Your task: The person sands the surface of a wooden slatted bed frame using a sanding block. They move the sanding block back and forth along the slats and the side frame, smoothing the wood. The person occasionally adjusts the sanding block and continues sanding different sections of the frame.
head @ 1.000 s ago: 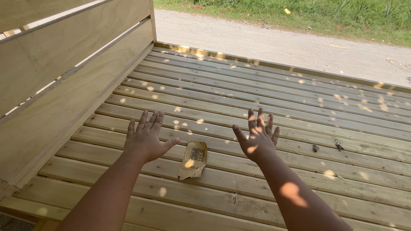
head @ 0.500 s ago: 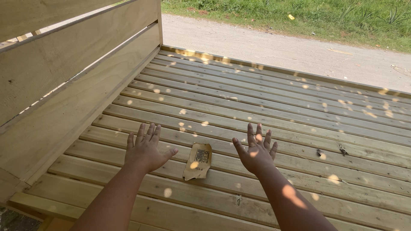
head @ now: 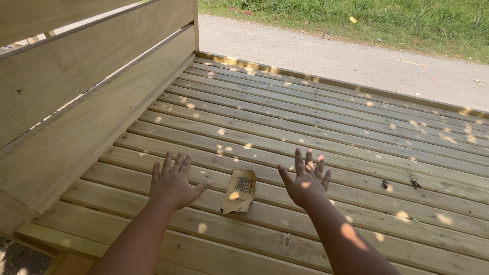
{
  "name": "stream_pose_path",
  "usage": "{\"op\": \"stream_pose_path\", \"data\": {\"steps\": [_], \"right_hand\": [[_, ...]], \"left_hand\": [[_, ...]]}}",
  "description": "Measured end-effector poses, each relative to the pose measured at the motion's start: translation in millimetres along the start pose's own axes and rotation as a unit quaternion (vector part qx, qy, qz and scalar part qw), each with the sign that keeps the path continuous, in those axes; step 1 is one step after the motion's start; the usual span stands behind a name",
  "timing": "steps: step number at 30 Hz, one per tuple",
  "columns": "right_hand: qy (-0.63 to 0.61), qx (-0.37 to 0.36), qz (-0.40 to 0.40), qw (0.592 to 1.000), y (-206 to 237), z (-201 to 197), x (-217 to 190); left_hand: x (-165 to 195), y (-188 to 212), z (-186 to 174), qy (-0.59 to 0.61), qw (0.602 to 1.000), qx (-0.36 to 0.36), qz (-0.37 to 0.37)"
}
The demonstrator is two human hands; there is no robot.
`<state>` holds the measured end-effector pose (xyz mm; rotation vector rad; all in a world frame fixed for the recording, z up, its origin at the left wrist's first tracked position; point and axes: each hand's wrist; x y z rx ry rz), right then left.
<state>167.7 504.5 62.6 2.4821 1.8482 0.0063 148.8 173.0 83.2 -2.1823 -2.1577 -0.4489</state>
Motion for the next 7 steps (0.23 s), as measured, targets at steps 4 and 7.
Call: {"op": "stream_pose_path", "data": {"steps": [4,7], "right_hand": [[0.006,-0.003,-0.002,1.000,-1.3,0.8,-0.8],[0.010,-0.007,-0.002,1.000,-1.5,1.4,-0.7]], "left_hand": [[-0.8,0.1,0.1,0.000,1.000,0.004,0.003],[-0.4,-1.4,0.1,-0.001,1.000,0.014,0.010]]}}
Point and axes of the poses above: each hand's wrist, its own y-axis away from the middle knuckle, its own z-axis out of the palm, x = y × z, and after that the axes turned 15 degrees about y, right-handed
